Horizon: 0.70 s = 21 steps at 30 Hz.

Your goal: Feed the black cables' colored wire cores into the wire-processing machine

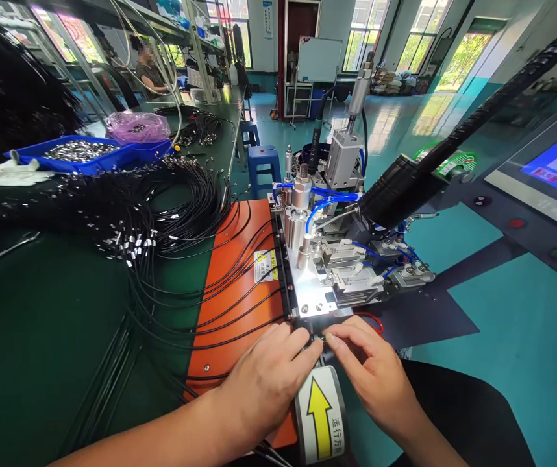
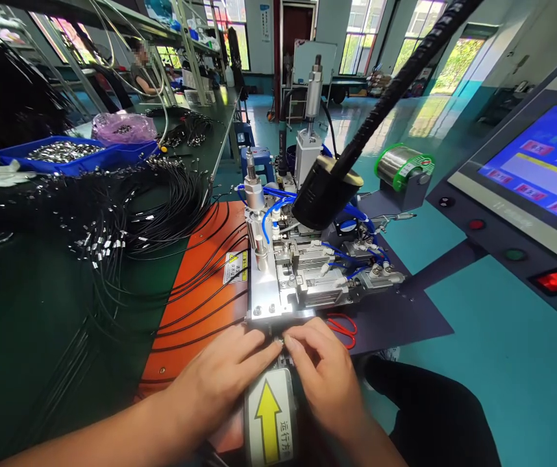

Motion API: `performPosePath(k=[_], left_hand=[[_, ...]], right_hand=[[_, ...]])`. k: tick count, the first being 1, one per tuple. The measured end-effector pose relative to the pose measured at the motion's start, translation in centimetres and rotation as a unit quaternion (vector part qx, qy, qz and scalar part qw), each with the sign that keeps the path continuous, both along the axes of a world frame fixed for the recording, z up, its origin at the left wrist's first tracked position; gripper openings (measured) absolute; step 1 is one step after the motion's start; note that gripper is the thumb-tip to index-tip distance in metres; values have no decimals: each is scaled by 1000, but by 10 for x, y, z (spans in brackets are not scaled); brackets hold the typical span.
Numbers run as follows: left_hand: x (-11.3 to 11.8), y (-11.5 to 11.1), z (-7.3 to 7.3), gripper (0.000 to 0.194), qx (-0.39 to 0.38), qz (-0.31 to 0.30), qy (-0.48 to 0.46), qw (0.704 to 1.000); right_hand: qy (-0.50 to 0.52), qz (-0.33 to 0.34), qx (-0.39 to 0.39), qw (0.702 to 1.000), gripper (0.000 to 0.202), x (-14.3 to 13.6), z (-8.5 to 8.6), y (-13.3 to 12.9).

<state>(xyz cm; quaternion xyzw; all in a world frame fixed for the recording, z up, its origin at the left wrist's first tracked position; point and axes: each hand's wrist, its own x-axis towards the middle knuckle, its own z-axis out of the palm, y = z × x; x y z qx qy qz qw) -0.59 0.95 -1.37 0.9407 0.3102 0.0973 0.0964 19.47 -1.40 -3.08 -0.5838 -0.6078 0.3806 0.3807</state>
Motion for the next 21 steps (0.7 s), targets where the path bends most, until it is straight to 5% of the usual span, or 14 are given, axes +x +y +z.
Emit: performPosePath(k=[14,21], left_hand=[[1,1,1,36,-4,-1,5,1000],[1,-1,3,38,-5,9,-1,1000]], right_hand=[[63,-29,-116,991,26,-3,-4,4],[38,-36,-86,995,28,-13,-6,1]])
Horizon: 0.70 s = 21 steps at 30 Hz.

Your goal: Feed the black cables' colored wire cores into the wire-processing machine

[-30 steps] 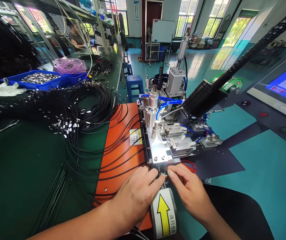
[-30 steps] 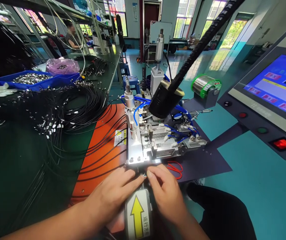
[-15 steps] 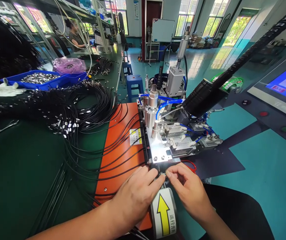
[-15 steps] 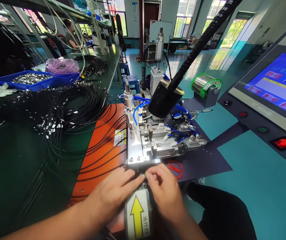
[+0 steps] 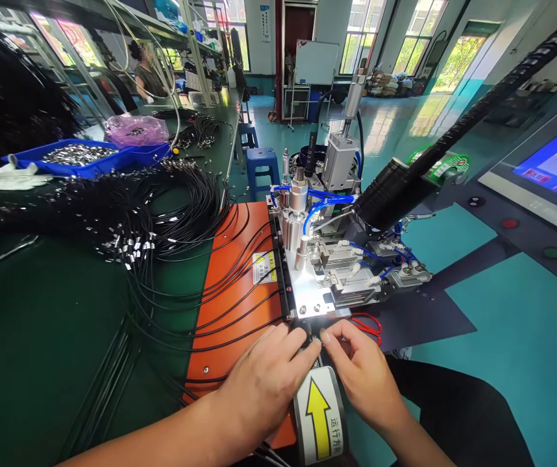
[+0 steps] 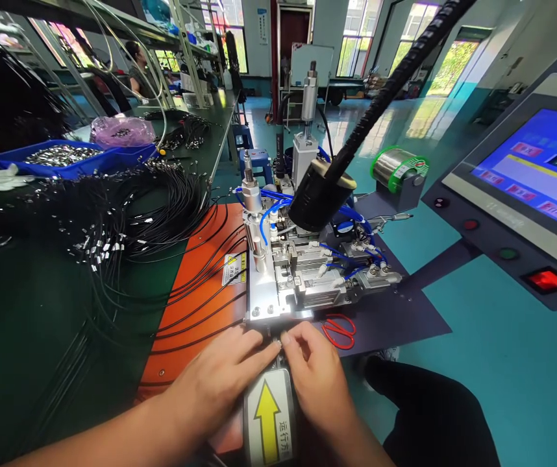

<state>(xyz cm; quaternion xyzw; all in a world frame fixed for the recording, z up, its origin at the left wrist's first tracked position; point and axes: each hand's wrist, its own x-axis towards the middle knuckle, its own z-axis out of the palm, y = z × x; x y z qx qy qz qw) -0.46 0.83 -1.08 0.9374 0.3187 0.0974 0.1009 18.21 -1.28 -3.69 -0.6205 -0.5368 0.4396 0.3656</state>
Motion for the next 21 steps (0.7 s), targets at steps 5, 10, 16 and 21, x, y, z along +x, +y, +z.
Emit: performPosePath(k=[5,10,16,21], left_hand=[[-3,-10,1,30,-1,46,-9,999],[-5,-14,-2,28,-19,78,-17,997],[-5,-13,-2,27,-20,89,0,996],[-2,-12,4,25,1,95,27,995]], right_hand=[[-42,-5,13,999,29,-3,-9,-2],[-75,-4,21,997,30,-5,-14,-2],[-67,-11,4,998,33,-5,-17,-3],[-48,-17,-27,998,37,-7,-18,1]])
